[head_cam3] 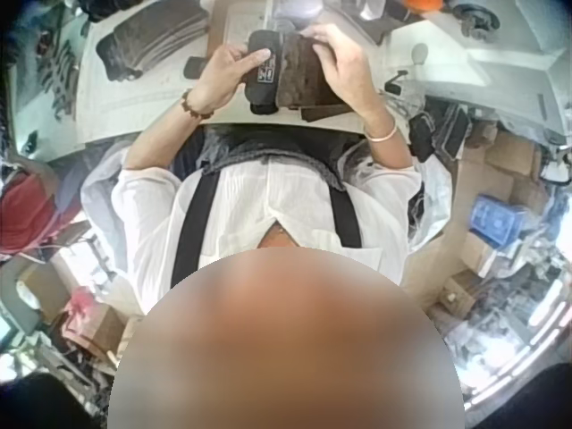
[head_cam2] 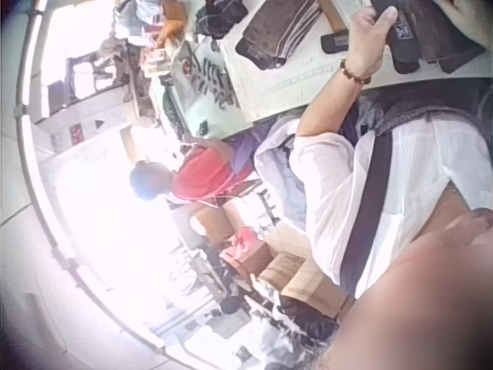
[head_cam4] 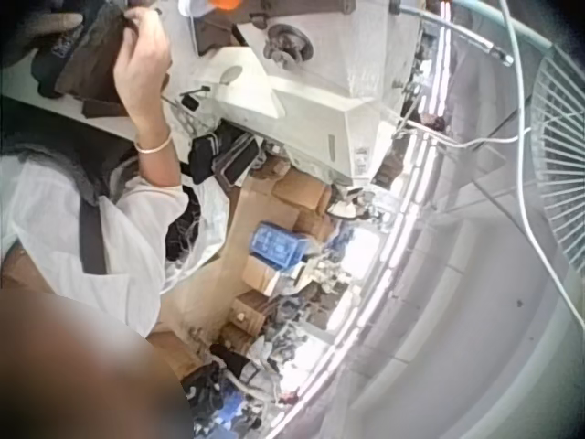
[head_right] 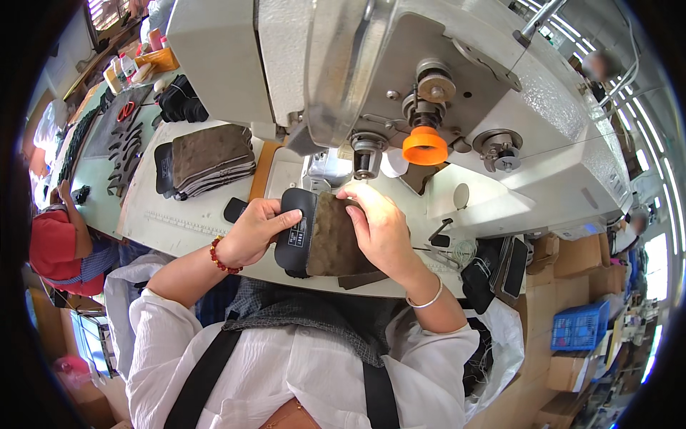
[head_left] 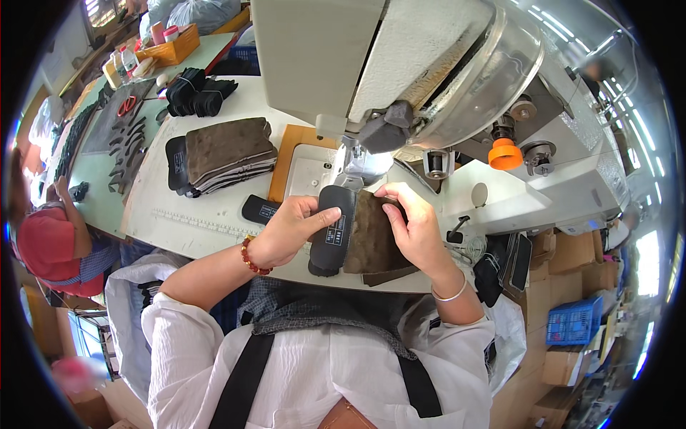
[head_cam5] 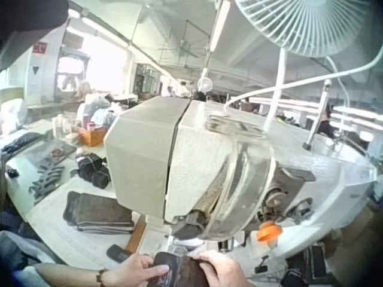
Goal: The recorder uses an industrial sewing machine to stitch together components of a shoe upper.
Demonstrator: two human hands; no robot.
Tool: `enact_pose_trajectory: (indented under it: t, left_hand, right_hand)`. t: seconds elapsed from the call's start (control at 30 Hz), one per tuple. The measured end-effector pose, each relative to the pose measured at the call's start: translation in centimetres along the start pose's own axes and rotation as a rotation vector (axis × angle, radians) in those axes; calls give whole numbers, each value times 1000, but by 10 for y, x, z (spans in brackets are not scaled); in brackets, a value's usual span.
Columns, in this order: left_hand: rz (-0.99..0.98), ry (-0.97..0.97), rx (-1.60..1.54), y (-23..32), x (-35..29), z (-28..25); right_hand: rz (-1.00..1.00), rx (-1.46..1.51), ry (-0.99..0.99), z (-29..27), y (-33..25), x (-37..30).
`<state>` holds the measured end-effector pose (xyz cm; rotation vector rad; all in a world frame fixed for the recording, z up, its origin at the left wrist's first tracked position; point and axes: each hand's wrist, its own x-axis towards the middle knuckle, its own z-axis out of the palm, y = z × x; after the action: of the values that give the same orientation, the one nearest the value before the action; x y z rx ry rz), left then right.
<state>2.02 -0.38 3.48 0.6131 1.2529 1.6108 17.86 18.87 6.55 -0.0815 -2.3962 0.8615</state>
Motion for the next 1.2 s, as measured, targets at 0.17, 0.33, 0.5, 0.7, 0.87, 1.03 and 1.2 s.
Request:
enact_pose_trajectory:
  t: [0.17,0.33,0.5,0.7,0.87,1.03,1.2]
  left_hand:
    - [-19,-8,-39,-2,0,-2]
    - [-32,-14,-6,-3,-1,-2]
    - [-64,-60,10,-2,-6,1]
    - [33,-19,274,3,-12,6]
    - [936,8,969,6,-21,0]
    - [1459,156,1207,0,-23,-10]
    - [1528,177,1256,-5,-21,-17]
  right_hand:
    - [-63,-65,36,3,2,-1]
    - [-90,-108,73,4,2,0]
    - [-60,-116,64,3,-1,-1]
    - [-54,-54,105,4,-9,-3]
    - [-313,-209,69,-11,-26,-21]
    - [-807,-526,202,-5,-41,-45]
    - [-867,-616,235,7,-39,-54]
